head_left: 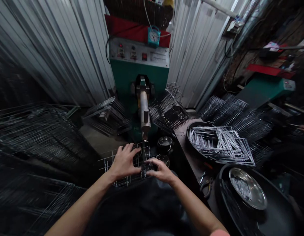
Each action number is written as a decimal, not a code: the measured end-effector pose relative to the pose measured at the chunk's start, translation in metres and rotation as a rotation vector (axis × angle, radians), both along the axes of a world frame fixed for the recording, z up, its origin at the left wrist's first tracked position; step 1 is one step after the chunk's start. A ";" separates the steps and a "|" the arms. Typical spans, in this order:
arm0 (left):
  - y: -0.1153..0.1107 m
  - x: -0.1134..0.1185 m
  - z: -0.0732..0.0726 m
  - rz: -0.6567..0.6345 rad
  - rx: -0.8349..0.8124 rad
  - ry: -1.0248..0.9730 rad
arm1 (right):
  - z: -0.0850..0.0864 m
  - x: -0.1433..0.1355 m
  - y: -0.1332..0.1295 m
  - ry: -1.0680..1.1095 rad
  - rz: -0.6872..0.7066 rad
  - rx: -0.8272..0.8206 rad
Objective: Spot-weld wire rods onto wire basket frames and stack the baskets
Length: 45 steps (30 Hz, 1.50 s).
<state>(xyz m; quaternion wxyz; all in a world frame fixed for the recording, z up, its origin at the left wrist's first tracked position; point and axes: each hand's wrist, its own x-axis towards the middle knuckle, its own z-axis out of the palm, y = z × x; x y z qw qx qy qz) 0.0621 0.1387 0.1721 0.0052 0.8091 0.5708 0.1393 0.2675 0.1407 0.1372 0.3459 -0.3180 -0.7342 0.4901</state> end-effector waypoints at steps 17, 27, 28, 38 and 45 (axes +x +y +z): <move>0.008 -0.017 -0.003 -0.097 -0.067 0.019 | -0.011 -0.019 0.001 -0.102 -0.179 0.338; 0.008 -0.019 -0.001 -0.139 -0.024 0.045 | 0.000 -0.017 -0.001 -0.111 -0.176 0.357; 0.011 -0.019 -0.001 -0.135 -0.034 0.041 | 0.000 -0.018 0.001 -0.117 -0.178 0.360; 0.025 -0.021 0.001 -0.079 -0.091 -0.001 | 0.007 -0.022 0.026 -0.170 -0.142 0.366; 0.029 -0.023 0.006 -0.097 -0.109 0.005 | 0.009 -0.023 0.027 -0.157 -0.159 0.369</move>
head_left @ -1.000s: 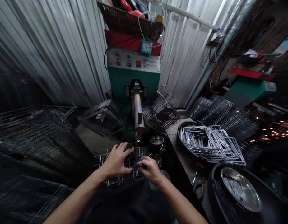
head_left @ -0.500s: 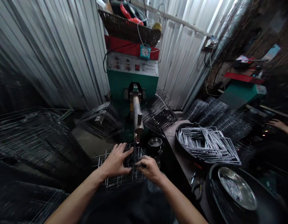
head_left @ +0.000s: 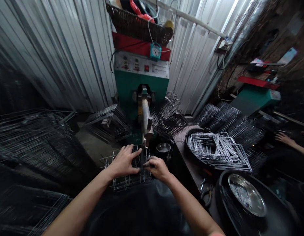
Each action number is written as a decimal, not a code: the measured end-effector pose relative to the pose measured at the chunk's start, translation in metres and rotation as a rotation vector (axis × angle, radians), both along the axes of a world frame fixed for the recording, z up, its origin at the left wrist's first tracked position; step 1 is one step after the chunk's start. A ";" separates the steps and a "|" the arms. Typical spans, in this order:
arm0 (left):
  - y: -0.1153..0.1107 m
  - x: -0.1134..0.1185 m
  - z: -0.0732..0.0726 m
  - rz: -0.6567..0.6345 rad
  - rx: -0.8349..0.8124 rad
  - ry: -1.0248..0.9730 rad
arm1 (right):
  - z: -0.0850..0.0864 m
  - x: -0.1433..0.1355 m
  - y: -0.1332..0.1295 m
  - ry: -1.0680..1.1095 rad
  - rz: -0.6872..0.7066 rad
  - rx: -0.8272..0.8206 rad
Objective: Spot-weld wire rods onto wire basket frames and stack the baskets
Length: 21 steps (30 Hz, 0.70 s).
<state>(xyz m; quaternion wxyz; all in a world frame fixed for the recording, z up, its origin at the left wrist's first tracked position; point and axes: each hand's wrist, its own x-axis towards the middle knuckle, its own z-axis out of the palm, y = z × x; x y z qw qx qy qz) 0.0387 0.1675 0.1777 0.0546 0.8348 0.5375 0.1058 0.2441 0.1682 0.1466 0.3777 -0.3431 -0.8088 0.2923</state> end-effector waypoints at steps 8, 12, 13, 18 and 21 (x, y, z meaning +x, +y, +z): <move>0.011 0.001 -0.005 0.007 0.033 -0.001 | -0.005 -0.002 0.013 -0.007 -0.009 -0.011; 0.008 0.004 0.002 0.011 0.051 0.011 | -0.009 -0.002 0.011 0.047 -0.014 -0.029; 0.007 0.005 0.004 0.013 0.051 0.010 | -0.009 -0.002 0.010 0.064 -0.018 -0.042; 0.010 0.003 0.002 0.031 0.036 -0.029 | -0.006 -0.004 0.007 0.089 -0.017 -0.042; 0.015 -0.002 -0.001 0.000 0.048 -0.028 | -0.004 -0.006 0.005 0.048 -0.027 -0.018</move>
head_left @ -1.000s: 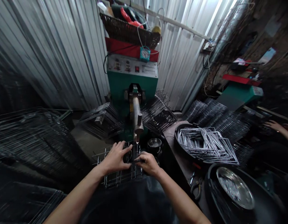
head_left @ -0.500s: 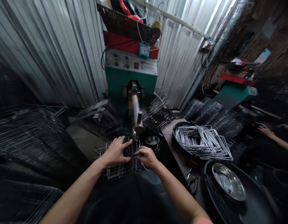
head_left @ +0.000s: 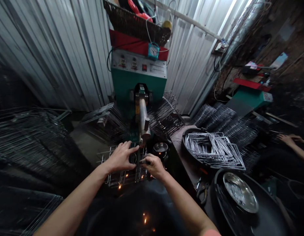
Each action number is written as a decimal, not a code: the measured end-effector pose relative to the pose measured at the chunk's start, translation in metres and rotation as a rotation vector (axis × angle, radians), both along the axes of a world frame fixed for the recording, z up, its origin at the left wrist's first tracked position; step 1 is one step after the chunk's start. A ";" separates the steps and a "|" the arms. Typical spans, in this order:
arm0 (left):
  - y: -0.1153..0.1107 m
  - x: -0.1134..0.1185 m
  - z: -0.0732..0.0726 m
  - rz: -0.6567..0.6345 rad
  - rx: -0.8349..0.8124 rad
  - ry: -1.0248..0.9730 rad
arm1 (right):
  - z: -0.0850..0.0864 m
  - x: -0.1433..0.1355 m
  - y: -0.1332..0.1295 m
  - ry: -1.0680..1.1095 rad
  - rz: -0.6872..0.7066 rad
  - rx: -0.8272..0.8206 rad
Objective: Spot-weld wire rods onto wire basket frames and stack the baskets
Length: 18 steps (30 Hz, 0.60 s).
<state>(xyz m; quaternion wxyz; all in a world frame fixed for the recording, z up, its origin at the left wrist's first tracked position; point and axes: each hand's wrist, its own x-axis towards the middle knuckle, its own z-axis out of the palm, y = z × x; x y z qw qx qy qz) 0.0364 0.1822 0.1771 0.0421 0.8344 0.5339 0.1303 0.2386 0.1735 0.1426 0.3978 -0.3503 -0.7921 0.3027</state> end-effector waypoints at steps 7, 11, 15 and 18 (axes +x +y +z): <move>-0.001 0.000 0.013 -0.009 -0.002 0.080 | 0.007 -0.001 -0.001 -0.050 -0.002 -0.002; -0.001 0.006 0.017 0.046 -0.022 0.062 | 0.009 0.002 0.007 -0.041 -0.010 0.008; 0.010 0.007 0.016 0.089 -0.012 0.050 | 0.008 0.000 0.022 -0.089 -0.036 0.028; 0.016 0.007 0.015 0.091 -0.007 0.065 | 0.008 -0.001 0.031 -0.089 -0.034 0.030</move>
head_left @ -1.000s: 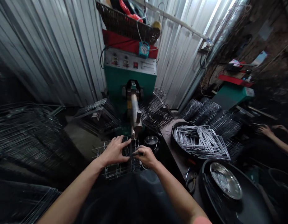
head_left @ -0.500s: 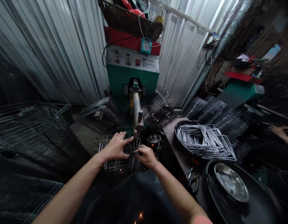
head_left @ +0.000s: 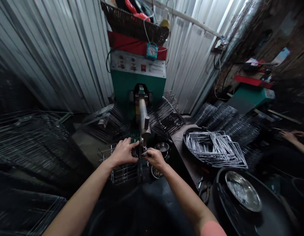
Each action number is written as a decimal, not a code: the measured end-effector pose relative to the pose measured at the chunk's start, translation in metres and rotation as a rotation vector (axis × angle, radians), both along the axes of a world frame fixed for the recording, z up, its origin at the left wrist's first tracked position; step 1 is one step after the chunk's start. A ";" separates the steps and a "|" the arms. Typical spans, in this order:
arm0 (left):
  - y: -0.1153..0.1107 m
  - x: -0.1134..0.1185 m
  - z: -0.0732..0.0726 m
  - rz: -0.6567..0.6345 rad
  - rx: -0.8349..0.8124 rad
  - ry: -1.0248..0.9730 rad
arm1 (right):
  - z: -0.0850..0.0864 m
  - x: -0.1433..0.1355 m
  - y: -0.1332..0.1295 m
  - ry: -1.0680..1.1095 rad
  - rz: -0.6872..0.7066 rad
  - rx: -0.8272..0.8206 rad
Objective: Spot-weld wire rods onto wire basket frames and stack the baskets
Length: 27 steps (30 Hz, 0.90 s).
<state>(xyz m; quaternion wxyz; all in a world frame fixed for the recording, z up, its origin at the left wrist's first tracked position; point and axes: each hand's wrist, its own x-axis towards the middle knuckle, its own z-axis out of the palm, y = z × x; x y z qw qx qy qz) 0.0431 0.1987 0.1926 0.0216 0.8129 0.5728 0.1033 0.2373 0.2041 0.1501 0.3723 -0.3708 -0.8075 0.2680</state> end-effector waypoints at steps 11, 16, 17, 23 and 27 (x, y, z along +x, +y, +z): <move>-0.003 0.003 -0.002 0.036 -0.003 -0.024 | -0.027 0.005 -0.018 0.139 -0.161 -0.024; 0.008 0.004 -0.001 0.071 -0.036 -0.009 | -0.035 0.005 -0.008 0.172 -0.194 -0.082; 0.010 0.005 -0.001 0.083 -0.043 -0.012 | -0.034 0.004 -0.005 0.182 -0.202 -0.086; 0.013 0.004 -0.001 0.145 -0.126 -0.065 | -0.033 0.003 0.001 0.182 -0.205 -0.074; 0.019 0.003 -0.001 0.169 -0.127 -0.086 | -0.033 -0.001 0.009 0.174 -0.247 -0.094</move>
